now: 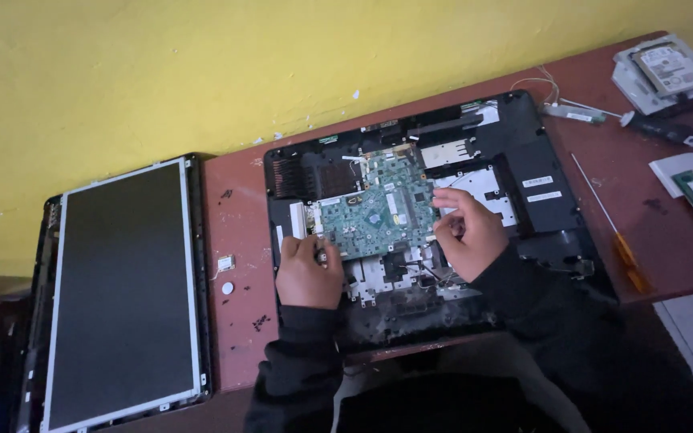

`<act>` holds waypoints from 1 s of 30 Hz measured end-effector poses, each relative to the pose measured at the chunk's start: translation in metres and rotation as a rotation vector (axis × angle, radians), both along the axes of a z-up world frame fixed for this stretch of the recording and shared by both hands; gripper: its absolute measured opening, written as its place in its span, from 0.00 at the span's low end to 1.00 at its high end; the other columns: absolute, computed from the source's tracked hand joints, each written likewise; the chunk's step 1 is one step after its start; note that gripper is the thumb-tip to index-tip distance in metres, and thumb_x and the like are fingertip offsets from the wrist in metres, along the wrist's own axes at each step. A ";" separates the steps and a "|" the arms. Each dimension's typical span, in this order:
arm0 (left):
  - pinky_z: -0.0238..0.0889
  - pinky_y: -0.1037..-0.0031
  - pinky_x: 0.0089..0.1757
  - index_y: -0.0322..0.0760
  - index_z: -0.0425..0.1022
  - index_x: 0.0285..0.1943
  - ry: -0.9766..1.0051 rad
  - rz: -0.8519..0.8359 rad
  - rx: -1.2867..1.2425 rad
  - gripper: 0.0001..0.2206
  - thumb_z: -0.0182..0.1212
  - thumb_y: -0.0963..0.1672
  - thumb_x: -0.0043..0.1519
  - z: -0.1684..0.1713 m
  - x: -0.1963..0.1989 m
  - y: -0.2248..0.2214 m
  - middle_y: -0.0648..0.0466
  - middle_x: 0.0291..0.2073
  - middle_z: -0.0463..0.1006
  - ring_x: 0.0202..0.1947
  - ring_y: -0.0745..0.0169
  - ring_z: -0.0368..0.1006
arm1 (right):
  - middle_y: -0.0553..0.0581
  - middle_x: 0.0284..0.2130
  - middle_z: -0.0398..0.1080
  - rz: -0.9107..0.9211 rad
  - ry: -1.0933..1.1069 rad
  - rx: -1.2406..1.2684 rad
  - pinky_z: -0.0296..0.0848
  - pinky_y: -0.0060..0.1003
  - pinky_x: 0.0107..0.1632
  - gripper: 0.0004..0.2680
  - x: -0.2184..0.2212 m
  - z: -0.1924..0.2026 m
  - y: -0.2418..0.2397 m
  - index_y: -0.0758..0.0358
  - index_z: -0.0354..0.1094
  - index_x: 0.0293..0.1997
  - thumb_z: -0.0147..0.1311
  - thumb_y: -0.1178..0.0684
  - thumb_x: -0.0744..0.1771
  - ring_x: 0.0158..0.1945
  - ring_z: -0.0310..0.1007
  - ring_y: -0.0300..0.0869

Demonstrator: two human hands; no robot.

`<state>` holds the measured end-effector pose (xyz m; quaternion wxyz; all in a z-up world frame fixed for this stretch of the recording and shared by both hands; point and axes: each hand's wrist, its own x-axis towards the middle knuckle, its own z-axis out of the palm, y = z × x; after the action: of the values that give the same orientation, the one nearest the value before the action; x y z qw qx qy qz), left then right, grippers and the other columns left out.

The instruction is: Positioning a motherboard into a computer chassis and connecting internal ribbon cables.

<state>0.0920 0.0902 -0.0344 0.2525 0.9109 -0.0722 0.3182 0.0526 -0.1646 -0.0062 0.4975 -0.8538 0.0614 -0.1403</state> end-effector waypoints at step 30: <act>0.76 0.61 0.33 0.47 0.81 0.54 0.066 -0.063 -0.081 0.23 0.77 0.51 0.48 -0.010 0.005 0.009 0.51 0.40 0.76 0.35 0.43 0.80 | 0.67 0.50 0.75 -0.097 0.227 0.402 0.81 0.38 0.47 0.17 0.036 -0.022 -0.004 0.55 0.72 0.60 0.59 0.62 0.65 0.52 0.78 0.50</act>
<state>0.0973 0.0991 -0.0448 0.3012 0.9072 -0.0794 0.2828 0.0889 -0.1688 -0.0286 0.6402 -0.7439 0.1844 -0.0521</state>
